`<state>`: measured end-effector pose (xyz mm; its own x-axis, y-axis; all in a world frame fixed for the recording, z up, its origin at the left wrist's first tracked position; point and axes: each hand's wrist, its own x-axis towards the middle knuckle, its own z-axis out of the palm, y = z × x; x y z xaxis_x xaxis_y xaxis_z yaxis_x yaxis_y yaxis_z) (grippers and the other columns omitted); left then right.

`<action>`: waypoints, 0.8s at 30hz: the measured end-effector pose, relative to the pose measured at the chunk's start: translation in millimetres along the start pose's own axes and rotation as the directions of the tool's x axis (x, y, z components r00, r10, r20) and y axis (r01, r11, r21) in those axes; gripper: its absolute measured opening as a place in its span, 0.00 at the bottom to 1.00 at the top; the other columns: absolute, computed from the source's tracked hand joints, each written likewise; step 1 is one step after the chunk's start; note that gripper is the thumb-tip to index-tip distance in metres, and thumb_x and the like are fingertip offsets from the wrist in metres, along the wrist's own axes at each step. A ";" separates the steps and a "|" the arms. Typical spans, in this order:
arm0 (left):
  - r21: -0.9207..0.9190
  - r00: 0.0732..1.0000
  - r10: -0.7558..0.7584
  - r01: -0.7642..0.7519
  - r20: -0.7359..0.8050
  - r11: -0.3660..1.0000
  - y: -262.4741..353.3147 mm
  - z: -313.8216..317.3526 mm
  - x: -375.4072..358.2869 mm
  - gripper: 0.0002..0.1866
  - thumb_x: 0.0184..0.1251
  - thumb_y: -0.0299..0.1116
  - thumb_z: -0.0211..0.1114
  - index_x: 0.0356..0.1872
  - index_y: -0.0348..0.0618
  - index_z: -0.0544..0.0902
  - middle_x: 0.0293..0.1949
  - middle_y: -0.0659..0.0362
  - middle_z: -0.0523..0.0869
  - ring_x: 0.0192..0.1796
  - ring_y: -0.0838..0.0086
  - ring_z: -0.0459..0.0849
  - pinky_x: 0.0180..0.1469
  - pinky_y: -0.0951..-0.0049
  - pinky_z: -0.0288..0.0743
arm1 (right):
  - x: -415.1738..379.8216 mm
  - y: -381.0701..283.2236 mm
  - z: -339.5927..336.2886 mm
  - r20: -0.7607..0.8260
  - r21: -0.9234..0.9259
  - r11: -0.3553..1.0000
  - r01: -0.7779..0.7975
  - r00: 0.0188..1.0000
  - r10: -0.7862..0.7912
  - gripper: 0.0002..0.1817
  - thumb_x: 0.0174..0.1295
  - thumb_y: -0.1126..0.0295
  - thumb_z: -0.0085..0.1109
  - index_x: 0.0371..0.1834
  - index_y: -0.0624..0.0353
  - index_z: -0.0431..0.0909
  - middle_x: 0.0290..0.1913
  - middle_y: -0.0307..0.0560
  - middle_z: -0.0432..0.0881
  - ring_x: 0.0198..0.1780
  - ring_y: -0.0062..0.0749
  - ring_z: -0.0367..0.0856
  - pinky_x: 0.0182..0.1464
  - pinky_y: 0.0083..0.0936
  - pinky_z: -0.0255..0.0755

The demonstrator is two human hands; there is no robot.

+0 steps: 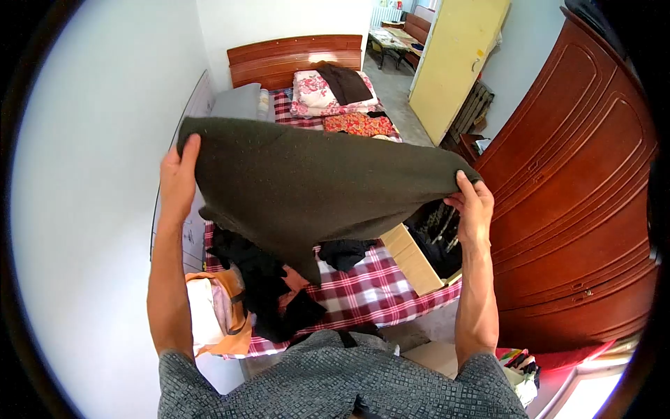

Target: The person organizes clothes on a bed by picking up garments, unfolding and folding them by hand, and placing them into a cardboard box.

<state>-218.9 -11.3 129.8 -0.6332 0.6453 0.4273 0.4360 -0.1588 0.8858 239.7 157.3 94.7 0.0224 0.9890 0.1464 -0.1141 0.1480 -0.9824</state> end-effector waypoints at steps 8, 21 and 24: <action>0.296 0.963 0.251 -0.270 0.101 0.916 63.8 -12.9 32.6 0.23 0.78 0.49 0.61 0.45 0.34 0.85 0.38 0.58 0.89 0.39 0.72 0.83 0.46 0.70 0.75 | -26.1 -22.7 -24.9 0.032 -0.121 0.991 0.055 0.998 -0.051 0.15 0.71 0.60 0.64 0.31 0.59 0.81 0.25 0.43 0.83 0.25 0.25 0.82 0.29 0.24 0.74; 0.194 0.973 -0.099 0.059 0.208 0.979 13.2 29.1 169.3 0.35 0.75 0.62 0.56 0.42 0.30 0.83 0.30 0.47 0.89 0.25 0.67 0.88 0.29 0.68 0.84 | 64.9 19.0 47.7 0.161 0.433 0.891 -0.136 0.984 0.072 0.13 0.73 0.60 0.62 0.48 0.58 0.76 0.41 0.46 0.86 0.40 0.34 0.90 0.36 0.25 0.85; -0.002 0.985 0.136 -0.136 0.106 0.991 70.2 5.8 189.4 0.31 0.77 0.56 0.58 0.52 0.28 0.79 0.44 0.43 0.89 0.43 0.63 0.92 0.50 0.66 0.87 | 64.1 -20.3 52.7 0.223 0.630 0.775 -0.053 0.968 -0.116 0.09 0.74 0.63 0.59 0.48 0.57 0.78 0.44 0.44 0.88 0.43 0.33 0.90 0.39 0.25 0.87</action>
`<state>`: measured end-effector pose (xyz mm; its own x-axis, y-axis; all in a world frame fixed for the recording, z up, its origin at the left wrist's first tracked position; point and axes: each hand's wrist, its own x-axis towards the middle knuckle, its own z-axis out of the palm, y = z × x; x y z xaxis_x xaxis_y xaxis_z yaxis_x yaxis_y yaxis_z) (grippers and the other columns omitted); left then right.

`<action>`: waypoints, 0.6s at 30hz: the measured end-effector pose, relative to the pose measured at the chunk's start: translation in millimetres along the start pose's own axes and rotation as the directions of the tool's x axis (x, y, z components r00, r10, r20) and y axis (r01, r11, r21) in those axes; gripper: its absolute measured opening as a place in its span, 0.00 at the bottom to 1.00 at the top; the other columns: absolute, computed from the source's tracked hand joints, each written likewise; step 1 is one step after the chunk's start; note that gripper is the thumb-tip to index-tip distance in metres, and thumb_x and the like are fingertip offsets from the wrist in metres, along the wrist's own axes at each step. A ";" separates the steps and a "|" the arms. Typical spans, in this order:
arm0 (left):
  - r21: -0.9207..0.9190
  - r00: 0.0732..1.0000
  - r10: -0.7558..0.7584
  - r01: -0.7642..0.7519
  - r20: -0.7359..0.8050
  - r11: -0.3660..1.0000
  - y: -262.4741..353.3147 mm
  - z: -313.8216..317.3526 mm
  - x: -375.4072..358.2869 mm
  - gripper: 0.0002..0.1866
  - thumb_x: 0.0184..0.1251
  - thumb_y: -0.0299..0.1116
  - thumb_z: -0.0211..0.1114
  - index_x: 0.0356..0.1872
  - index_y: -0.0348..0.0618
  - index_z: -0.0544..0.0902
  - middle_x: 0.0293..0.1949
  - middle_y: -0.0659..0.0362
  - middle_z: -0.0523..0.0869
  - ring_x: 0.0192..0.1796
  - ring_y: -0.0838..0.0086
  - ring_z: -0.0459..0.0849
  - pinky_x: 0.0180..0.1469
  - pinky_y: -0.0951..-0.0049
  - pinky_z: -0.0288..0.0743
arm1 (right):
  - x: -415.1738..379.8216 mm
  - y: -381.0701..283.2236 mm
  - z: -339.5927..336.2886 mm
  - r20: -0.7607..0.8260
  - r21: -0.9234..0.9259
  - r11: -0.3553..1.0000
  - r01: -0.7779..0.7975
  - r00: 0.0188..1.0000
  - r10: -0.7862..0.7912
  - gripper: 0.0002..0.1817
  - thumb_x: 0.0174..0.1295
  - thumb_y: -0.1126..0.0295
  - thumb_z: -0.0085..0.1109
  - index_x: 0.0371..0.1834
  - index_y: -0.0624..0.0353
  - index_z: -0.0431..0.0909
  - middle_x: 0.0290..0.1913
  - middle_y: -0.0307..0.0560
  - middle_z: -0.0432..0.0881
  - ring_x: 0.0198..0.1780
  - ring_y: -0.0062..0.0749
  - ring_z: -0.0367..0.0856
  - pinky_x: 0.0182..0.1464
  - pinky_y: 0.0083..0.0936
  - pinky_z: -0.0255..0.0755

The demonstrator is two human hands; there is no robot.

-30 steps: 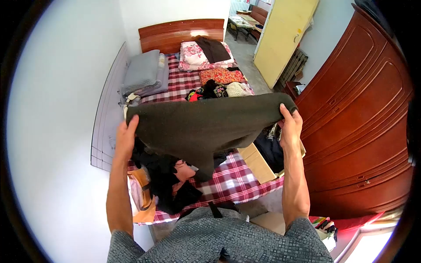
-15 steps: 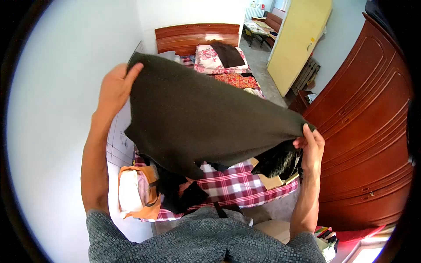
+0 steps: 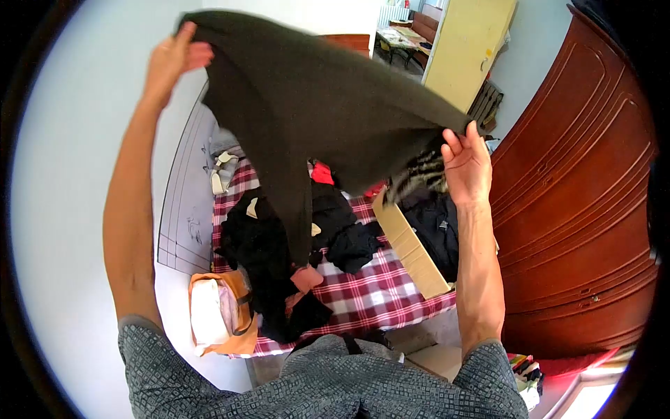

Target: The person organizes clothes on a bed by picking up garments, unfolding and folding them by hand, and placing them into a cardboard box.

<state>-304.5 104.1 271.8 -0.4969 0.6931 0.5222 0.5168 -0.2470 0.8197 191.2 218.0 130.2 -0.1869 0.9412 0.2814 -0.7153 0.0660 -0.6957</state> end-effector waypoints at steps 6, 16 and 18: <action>-0.142 0.986 0.026 -0.050 -0.166 0.989 -16.2 -47.3 -97.9 0.27 0.81 0.47 0.55 0.65 0.30 0.74 0.60 0.48 0.83 0.63 0.61 0.83 0.68 0.60 0.76 | -60.4 45.1 -30.6 0.091 0.043 0.964 -0.261 0.962 0.256 0.07 0.71 0.71 0.61 0.45 0.64 0.81 0.37 0.55 0.89 0.40 0.36 0.91 0.39 0.27 0.86; 0.498 0.857 -0.434 0.258 0.277 0.828 -378.2 -68.2 -476.9 0.15 0.65 0.26 0.64 0.51 0.33 0.79 0.47 0.46 0.87 0.49 0.57 0.86 0.53 0.62 0.79 | -332.8 268.5 -268.7 -0.711 -0.064 0.045 -0.997 0.077 0.699 0.07 0.66 0.69 0.60 0.44 0.57 0.80 0.42 0.45 0.84 0.47 0.35 0.86 0.51 0.36 0.83; 0.529 0.625 -0.737 0.548 0.257 0.648 -322.3 -24.8 -482.4 0.19 0.64 0.28 0.69 0.55 0.34 0.81 0.49 0.47 0.87 0.50 0.63 0.86 0.53 0.66 0.80 | -370.3 253.2 -289.1 -0.691 0.013 0.091 -0.996 0.057 0.720 0.07 0.65 0.68 0.60 0.41 0.57 0.80 0.40 0.45 0.84 0.43 0.34 0.86 0.45 0.34 0.83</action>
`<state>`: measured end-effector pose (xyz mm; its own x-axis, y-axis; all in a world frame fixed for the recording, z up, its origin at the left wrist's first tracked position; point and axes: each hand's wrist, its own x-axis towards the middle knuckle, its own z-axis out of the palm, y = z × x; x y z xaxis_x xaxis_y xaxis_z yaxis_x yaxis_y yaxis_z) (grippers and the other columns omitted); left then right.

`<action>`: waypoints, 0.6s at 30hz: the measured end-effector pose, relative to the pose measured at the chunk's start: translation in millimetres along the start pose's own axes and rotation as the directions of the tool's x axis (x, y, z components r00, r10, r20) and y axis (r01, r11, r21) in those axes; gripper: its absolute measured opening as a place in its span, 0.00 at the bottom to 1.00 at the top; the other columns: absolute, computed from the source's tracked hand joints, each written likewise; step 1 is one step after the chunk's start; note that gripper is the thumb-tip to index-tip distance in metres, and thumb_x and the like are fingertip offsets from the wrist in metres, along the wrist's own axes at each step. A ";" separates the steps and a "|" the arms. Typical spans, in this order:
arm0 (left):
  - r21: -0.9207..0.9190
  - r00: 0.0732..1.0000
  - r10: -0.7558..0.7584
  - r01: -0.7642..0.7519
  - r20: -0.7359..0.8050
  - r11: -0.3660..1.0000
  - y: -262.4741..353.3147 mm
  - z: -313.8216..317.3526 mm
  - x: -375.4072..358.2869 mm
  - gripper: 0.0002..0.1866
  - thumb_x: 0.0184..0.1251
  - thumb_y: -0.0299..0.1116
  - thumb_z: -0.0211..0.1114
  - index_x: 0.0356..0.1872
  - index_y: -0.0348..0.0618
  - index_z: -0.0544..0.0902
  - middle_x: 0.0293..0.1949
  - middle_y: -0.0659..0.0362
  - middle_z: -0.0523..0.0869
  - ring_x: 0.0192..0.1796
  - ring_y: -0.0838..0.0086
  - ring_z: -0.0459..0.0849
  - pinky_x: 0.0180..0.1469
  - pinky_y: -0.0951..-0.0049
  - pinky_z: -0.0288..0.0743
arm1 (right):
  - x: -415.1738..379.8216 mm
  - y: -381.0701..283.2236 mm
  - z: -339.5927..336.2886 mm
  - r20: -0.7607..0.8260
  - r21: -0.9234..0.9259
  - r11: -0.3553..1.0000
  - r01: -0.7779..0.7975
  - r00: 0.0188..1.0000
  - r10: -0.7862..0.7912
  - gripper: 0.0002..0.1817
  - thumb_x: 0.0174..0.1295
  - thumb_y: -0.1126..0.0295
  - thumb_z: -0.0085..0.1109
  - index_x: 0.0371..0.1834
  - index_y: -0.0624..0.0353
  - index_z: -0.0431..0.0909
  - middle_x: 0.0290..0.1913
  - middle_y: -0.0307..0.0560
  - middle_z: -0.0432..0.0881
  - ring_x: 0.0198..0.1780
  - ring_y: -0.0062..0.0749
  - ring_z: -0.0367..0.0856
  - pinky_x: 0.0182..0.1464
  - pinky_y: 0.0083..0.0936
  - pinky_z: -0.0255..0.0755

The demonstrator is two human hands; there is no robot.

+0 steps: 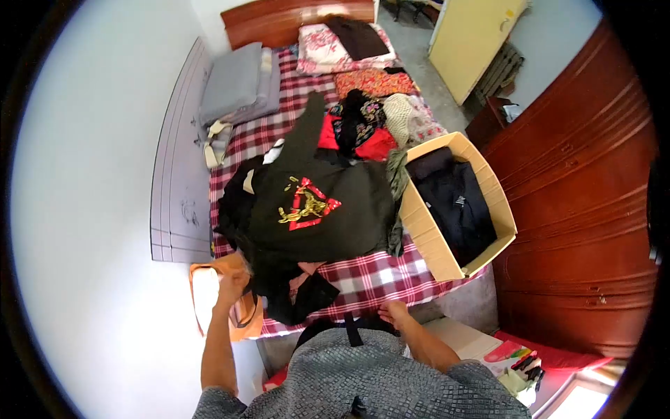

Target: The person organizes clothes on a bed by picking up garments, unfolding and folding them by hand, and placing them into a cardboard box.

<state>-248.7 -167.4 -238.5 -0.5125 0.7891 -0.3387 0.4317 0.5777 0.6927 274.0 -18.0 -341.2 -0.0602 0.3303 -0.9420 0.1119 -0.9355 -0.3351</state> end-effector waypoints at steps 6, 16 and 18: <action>-0.067 0.981 -0.174 0.180 0.082 0.981 -12.7 62.4 16.2 0.27 0.60 0.33 0.76 0.58 0.34 0.80 0.56 0.47 0.85 0.56 0.59 0.85 0.56 0.63 0.80 | 18.7 3.0 -37.8 -0.179 -0.208 0.976 0.062 0.979 -0.101 0.03 0.65 0.70 0.59 0.36 0.54 0.81 0.34 0.44 0.85 0.31 0.31 0.85 0.30 0.26 0.80; 0.586 0.996 0.079 -0.089 0.043 0.805 57.7 103.1 71.4 0.60 0.38 0.32 0.86 0.77 0.44 0.60 0.73 0.42 0.66 0.75 0.43 0.63 0.76 0.49 0.60 | 154.3 -136.1 44.2 0.224 -0.877 0.078 0.475 0.547 -0.807 0.30 0.58 0.64 0.67 0.64 0.56 0.71 0.65 0.59 0.76 0.61 0.59 0.79 0.61 0.45 0.75; 0.660 0.987 0.052 -0.142 0.155 0.737 50.9 107.6 77.4 0.57 0.41 0.32 0.85 0.77 0.46 0.61 0.75 0.46 0.63 0.78 0.47 0.59 0.77 0.52 0.59 | 132.1 -195.0 86.6 0.185 -0.896 0.146 0.420 0.651 -0.736 0.39 0.59 0.65 0.66 0.74 0.56 0.61 0.71 0.57 0.67 0.63 0.58 0.77 0.61 0.45 0.76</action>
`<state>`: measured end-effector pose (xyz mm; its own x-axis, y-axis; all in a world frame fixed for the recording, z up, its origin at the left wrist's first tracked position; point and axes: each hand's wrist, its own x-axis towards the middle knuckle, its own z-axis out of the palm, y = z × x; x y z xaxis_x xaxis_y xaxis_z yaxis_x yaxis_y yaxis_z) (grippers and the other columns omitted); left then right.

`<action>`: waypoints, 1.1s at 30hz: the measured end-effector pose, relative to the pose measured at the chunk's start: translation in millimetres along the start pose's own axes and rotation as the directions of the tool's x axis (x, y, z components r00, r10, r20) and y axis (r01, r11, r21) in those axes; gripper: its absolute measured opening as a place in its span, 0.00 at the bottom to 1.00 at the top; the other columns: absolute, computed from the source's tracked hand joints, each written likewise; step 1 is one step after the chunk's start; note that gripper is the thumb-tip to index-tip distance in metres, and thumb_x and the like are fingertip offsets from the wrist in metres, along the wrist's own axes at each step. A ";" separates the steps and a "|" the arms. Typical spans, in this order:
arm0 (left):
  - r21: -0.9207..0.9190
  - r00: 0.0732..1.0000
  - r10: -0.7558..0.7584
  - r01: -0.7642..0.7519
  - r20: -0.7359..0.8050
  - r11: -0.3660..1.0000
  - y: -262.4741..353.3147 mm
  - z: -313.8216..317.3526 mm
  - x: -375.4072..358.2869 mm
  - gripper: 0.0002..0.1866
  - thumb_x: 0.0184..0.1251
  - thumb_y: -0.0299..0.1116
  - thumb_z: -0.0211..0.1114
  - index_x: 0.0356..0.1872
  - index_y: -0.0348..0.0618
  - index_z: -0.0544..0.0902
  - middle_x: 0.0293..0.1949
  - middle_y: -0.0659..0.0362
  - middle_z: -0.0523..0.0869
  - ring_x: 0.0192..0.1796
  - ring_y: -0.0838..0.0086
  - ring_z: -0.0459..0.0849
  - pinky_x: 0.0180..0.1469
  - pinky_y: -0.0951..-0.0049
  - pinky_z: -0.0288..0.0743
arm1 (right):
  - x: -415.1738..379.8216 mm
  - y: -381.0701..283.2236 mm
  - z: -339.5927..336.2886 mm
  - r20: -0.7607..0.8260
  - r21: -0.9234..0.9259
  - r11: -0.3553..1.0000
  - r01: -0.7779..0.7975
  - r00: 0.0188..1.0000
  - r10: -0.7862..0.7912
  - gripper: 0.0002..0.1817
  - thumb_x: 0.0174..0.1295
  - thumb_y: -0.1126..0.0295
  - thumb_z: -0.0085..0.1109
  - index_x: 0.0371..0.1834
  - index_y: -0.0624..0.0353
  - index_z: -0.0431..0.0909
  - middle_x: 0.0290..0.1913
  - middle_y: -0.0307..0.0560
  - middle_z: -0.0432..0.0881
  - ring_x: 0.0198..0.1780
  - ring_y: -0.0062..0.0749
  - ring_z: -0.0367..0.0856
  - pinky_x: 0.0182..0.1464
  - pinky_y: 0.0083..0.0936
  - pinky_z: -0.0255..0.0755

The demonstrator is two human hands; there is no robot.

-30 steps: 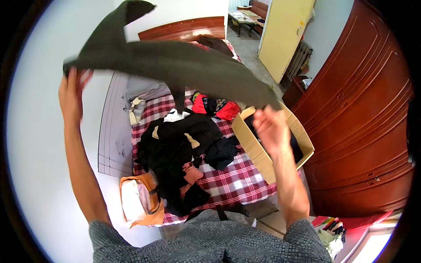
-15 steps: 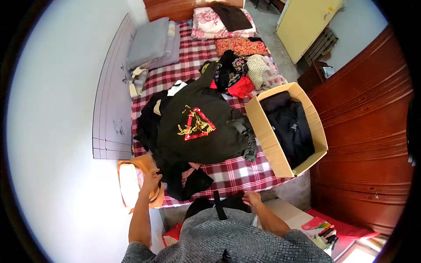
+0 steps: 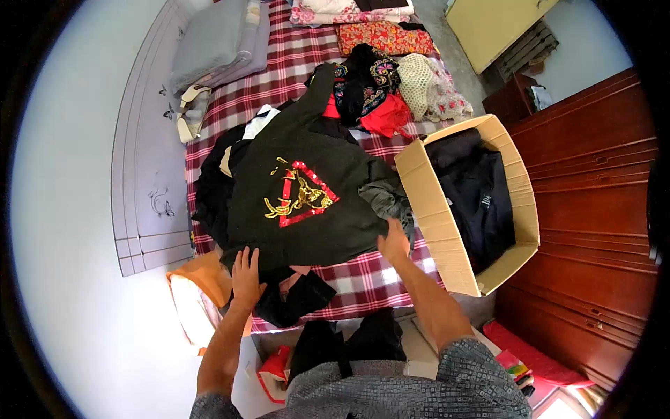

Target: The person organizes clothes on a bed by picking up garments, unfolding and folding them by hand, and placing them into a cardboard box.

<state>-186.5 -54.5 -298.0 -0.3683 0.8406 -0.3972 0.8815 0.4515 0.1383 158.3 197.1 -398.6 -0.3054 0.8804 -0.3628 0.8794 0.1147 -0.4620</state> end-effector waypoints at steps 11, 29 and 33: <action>0.095 0.985 0.152 -0.160 0.084 0.983 -33.0 12.1 35.7 0.27 0.47 0.30 0.75 0.52 0.45 0.79 0.42 0.52 0.82 0.51 0.53 0.79 0.59 0.54 0.70 | 100.0 43.5 39.1 -0.013 -0.005 0.931 -0.366 0.931 0.366 0.19 0.62 0.58 0.63 0.53 0.54 0.85 0.55 0.57 0.86 0.57 0.54 0.84 0.59 0.42 0.76; -0.082 0.781 0.351 -0.363 0.516 0.928 -93.4 -41.3 -149.5 0.05 0.55 0.35 0.66 0.29 0.48 0.87 0.31 0.54 0.88 0.40 0.58 0.86 0.48 0.59 0.77 | -126.8 227.8 85.5 0.099 0.891 0.158 -0.426 0.521 0.848 0.08 0.68 0.67 0.57 0.41 0.62 0.77 0.30 0.47 0.82 0.28 0.32 0.82 0.26 0.31 0.80; -0.033 0.864 0.077 -0.070 0.498 0.997 -122.8 -129.4 -179.1 0.01 0.52 0.34 0.70 0.25 0.53 0.88 0.31 0.59 0.89 0.41 0.62 0.85 0.50 0.63 0.78 | -111.8 325.7 131.7 -0.051 0.772 0.409 -0.487 0.593 0.804 0.09 0.70 0.67 0.54 0.47 0.59 0.75 0.31 0.48 0.82 0.29 0.34 0.83 0.27 0.35 0.82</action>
<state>-267.0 -221.7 -126.4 -0.1025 0.6118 -0.7844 0.8950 0.4009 0.1957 430.8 75.5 -615.1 0.5443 0.6379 -0.5449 0.2262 -0.7370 -0.6369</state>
